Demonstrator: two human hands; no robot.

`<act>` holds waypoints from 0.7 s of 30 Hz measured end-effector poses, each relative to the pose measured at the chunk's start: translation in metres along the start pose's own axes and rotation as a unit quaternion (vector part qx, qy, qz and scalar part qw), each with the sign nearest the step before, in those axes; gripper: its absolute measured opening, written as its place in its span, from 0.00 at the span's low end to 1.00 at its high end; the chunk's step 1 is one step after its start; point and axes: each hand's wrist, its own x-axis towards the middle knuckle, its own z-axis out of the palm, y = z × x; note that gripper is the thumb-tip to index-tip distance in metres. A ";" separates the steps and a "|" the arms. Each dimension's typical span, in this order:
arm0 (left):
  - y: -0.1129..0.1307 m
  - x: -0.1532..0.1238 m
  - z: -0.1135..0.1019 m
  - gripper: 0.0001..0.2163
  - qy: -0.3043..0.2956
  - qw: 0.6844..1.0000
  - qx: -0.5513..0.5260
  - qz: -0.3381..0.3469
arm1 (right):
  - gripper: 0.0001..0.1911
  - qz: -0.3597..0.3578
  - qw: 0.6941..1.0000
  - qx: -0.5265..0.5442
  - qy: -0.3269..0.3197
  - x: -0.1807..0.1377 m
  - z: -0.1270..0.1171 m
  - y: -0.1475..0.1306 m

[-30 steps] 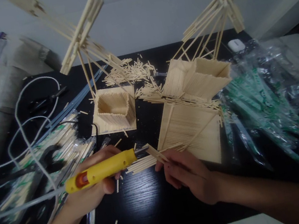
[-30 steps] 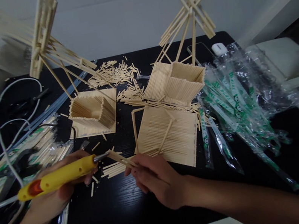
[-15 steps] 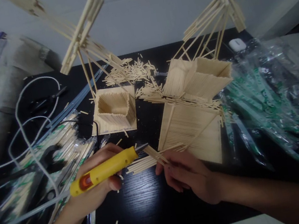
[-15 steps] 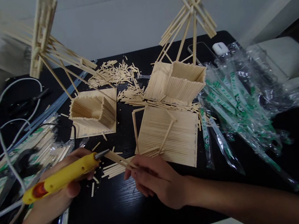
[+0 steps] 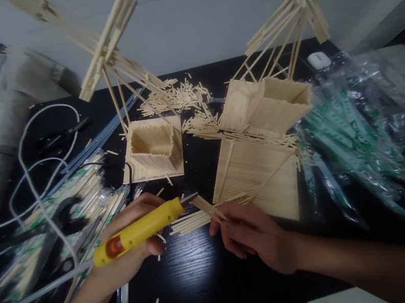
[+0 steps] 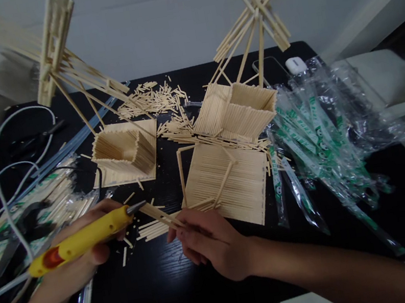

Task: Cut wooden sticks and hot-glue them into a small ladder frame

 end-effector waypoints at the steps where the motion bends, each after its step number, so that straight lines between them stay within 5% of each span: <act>1: -0.001 0.000 0.000 0.19 -0.002 1.000 -0.004 -0.001 | 0.19 0.001 1.000 0.000 0.002 0.000 0.000 0.000; 21: 0.001 0.000 0.000 0.19 -0.050 0.998 0.019 0.014 | 0.20 0.002 1.000 0.000 0.004 0.000 -0.001 0.001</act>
